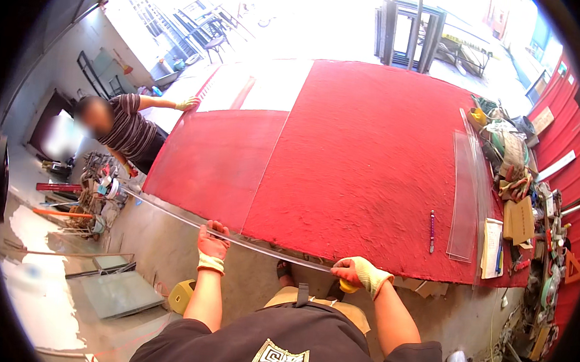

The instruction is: The person measures a large pane of glass on a table using a tape measure and a long straight edge, then writes on a notepad with a pen. They place a wooden frame template on the glass and use the tape measure to check the alignment and dimensions.

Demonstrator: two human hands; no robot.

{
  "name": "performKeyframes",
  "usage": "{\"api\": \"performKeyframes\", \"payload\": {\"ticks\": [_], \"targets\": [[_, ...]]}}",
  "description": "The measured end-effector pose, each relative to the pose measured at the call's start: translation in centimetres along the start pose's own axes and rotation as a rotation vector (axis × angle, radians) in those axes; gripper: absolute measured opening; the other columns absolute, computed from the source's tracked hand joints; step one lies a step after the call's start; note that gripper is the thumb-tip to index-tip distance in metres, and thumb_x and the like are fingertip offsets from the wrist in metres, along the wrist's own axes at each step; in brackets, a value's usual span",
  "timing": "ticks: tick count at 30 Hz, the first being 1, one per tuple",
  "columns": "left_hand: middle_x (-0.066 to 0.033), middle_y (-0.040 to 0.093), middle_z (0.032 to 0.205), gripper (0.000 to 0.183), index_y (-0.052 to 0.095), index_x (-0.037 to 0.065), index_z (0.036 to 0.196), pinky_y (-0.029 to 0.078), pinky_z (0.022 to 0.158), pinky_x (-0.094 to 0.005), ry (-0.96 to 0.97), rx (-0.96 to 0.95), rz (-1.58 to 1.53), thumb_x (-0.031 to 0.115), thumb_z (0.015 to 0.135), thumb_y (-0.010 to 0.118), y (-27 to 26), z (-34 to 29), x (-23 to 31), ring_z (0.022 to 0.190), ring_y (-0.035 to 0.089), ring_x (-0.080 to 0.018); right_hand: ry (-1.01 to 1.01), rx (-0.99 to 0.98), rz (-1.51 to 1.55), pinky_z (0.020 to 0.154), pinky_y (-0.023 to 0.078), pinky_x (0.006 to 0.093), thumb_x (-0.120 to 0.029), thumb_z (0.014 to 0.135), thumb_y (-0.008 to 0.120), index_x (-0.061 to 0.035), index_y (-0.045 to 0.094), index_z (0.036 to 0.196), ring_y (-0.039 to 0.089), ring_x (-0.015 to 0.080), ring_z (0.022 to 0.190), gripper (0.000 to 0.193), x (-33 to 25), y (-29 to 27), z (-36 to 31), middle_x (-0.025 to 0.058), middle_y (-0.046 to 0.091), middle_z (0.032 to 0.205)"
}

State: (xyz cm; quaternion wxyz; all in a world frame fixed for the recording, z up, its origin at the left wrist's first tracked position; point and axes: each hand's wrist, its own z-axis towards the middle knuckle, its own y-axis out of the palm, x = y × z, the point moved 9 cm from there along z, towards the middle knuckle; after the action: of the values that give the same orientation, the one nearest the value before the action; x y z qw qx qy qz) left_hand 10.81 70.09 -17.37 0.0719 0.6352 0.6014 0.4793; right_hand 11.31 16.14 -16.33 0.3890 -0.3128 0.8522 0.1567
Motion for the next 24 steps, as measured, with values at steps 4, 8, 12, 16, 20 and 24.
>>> {"api": "performKeyframes", "payload": {"ticks": [4, 8, 12, 16, 20, 24], "targets": [[0.0025, 0.081, 0.109, 0.033, 0.076, 0.022, 0.128, 0.066, 0.095, -0.0454, 0.008, -0.039, 0.068, 0.049, 0.12, 0.059, -0.7, -3.1, -2.1, 0.101, 0.078, -0.019, 0.058, 0.026, -0.161, 0.091, 0.06, 0.0347, -0.036, 0.111, 0.079, -0.003, 0.082, 0.123, 0.073, 0.0135, 0.101, 0.036, 3.1, -3.1, -2.7, 0.0023, 0.082, 0.108], [0.0012, 0.08, 0.103, 0.039, 0.073, 0.02, 0.135, 0.067, 0.092, -0.0437, -0.109, -0.198, 0.288, 0.053, 0.119, 0.062, 2.0, -8.2, -7.3, 0.096, 0.077, -0.0207, -0.065, -0.055, -0.231, 0.094, 0.061, 0.0383, -0.047, 0.112, 0.073, -0.0035, 0.082, 0.129, 0.074, 0.0164, 0.105, 0.047, 3.9, -3.4, -5.2, 0.0046, 0.083, 0.111], [0.0002, 0.081, 0.105, 0.042, 0.07, 0.02, 0.139, 0.067, 0.093, -0.0457, -0.281, -0.347, 0.415, 0.055, 0.12, 0.059, 6.5, -13.7, -14.0, 0.1, 0.08, -0.0231, -0.092, 0.016, -0.086, 0.096, 0.06, 0.0392, -0.053, 0.112, 0.071, -0.0038, 0.079, 0.138, 0.074, 0.0188, 0.11, 0.056, 3.6, 0.0, -5.5, 0.0069, 0.083, 0.12], [-0.0086, 0.077, 0.134, 0.058, 0.063, 0.017, 0.152, 0.061, 0.111, -0.0476, -0.563, -0.544, 0.707, 0.064, 0.119, 0.054, 7.7, -20.0, -20.8, 0.129, 0.073, -0.0264, -0.142, 0.108, 0.082, 0.1, 0.058, 0.0391, -0.058, 0.112, 0.07, -0.0034, 0.078, 0.14, 0.074, 0.0209, 0.114, 0.062, 0.9, 5.8, -4.6, 0.0093, 0.082, 0.121], [-0.0164, 0.061, 0.164, 0.073, 0.05, 0.006, 0.165, 0.052, 0.124, -0.0474, -0.67, -0.922, 0.951, 0.064, 0.122, 0.044, 8.7, -22.3, -27.2, 0.149, 0.061, -0.0298, -0.313, 0.166, 0.719, 0.102, 0.057, 0.0343, -0.046, 0.117, 0.068, -0.0055, 0.076, 0.137, 0.072, 0.014, 0.11, 0.046, -1.9, 9.1, -3.0, 0.0036, 0.079, 0.118], [-0.0166, 0.055, 0.17, 0.073, 0.045, 0.007, 0.17, 0.05, 0.127, -0.0546, -0.98, -0.826, 0.844, 0.063, 0.122, 0.045, 6.7, -21.9, -28.4, 0.156, 0.055, -0.0328, -0.362, 0.263, 0.706, 0.074, 0.063, 0.0345, -0.052, 0.119, 0.057, -0.0103, 0.067, 0.148, 0.075, 0.0171, 0.099, 0.051, 0.4, 11.3, -5.8, 0.0026, 0.076, 0.125]]}}
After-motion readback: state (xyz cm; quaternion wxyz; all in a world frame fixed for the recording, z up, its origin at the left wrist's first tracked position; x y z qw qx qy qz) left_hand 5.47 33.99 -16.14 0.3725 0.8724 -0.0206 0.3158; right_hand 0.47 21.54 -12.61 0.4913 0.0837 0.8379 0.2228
